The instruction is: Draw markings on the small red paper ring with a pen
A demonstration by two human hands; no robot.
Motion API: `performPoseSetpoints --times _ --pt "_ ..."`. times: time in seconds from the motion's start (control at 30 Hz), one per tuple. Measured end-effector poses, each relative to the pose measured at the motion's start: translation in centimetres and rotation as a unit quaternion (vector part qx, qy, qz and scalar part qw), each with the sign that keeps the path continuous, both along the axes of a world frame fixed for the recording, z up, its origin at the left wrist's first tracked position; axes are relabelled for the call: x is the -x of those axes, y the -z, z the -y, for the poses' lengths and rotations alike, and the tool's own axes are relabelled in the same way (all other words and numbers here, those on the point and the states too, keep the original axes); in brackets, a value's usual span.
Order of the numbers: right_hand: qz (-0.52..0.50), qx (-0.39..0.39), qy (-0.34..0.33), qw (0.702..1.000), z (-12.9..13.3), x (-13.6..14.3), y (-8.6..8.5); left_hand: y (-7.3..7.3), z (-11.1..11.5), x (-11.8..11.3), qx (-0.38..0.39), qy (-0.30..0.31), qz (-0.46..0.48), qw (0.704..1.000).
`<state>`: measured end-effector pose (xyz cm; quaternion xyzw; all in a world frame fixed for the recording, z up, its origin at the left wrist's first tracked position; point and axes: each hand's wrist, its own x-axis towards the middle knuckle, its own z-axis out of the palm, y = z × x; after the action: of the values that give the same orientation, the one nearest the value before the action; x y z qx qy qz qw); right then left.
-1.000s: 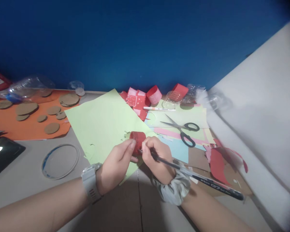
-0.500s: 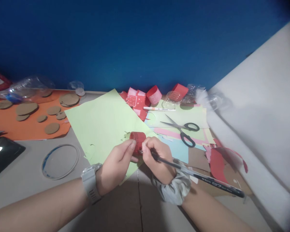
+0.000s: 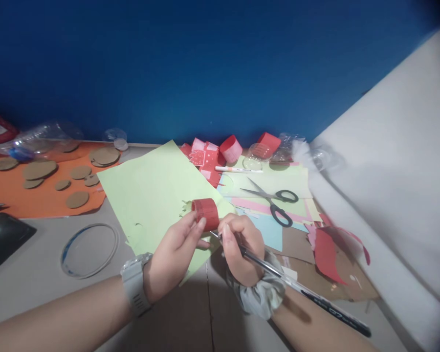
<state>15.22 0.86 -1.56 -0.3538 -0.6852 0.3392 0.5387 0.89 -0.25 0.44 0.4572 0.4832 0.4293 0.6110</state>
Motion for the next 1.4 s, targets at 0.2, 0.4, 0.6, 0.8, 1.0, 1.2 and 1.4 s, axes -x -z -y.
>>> performPoseSetpoints --times 0.2,0.4,0.6,0.8,1.0,1.2,1.4 --pt "0.006 -0.005 -0.014 1.000 0.04 -0.09 -0.21 -0.34 -0.13 0.07 0.017 -0.014 -0.037 0.999" --pt "0.028 0.019 -0.022 0.999 -0.06 -0.25 -0.37 0.01 0.27 -0.02 0.015 -0.027 -0.010 0.999" --pt "0.042 0.037 0.009 0.998 -0.07 -0.13 -0.37 0.31 0.37 -0.25 0.001 -0.027 -0.020 0.999" --pt "0.063 0.091 0.040 0.993 -0.24 0.04 -0.62 0.39 0.26 -0.11 0.001 -0.011 -0.024 1.000" --pt "0.076 0.092 0.040 0.992 -0.27 0.03 -0.78 0.44 0.29 -0.02 -0.008 0.011 -0.023 1.000" --pt "0.095 0.082 0.041 0.991 -0.34 0.02 -0.88 0.37 0.21 0.01 -0.002 0.008 -0.032 0.999" --pt "0.089 0.084 0.032 0.992 -0.36 -0.02 -0.86 -0.02 0.22 0.01 0.002 0.009 -0.027 1.000"
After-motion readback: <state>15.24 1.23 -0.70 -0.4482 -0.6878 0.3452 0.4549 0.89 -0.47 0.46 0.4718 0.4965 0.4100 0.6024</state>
